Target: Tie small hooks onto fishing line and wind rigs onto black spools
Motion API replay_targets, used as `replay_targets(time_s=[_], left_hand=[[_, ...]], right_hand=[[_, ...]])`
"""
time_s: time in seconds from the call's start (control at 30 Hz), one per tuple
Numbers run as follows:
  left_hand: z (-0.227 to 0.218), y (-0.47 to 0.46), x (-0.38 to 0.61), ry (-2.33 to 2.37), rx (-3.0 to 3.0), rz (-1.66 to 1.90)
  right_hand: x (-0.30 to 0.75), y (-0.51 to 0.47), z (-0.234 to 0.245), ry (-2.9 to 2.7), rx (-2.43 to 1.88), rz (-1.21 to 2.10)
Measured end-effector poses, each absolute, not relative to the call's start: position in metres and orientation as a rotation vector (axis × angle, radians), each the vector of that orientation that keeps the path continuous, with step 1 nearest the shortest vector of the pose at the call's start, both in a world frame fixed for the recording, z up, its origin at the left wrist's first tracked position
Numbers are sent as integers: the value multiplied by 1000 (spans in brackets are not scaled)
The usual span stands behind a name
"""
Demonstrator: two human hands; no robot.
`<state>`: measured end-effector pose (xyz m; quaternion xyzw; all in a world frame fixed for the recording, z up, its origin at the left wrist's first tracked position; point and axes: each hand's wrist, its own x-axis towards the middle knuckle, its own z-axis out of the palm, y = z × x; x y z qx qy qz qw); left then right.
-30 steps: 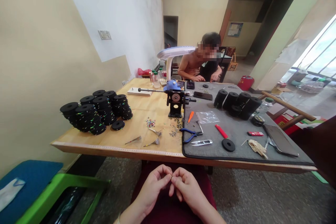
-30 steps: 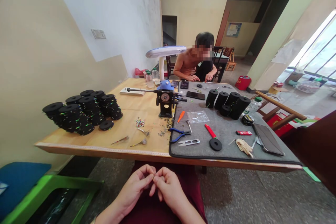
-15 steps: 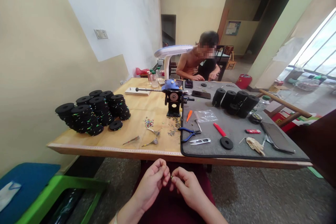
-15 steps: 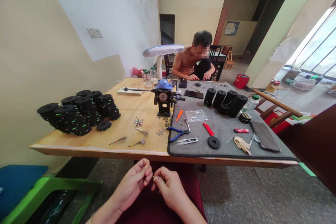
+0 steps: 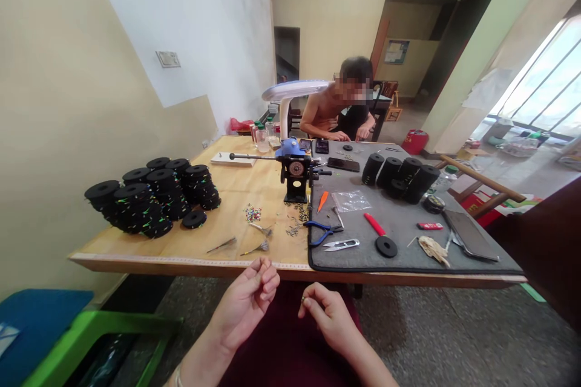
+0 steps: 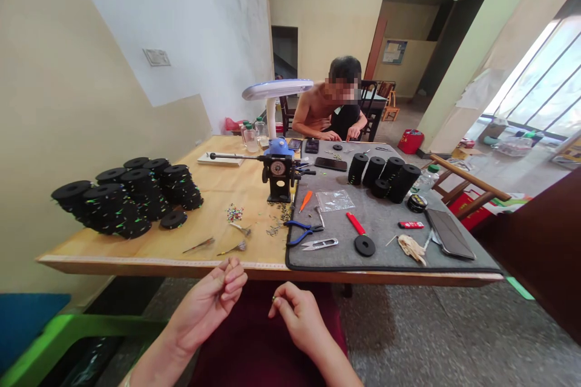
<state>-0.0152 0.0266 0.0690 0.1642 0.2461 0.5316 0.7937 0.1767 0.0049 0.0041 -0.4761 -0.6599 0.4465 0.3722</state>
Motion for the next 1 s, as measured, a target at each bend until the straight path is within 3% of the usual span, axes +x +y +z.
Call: replay_targets(time_s=[0.67, 1.0], left_hand=[[97, 31, 12, 591, 634, 1038], [77, 28, 19, 882, 1221, 937]], right_hand=[[200, 8, -32, -1550, -1244, 1255], [178, 10, 39, -1441, -940, 1422]])
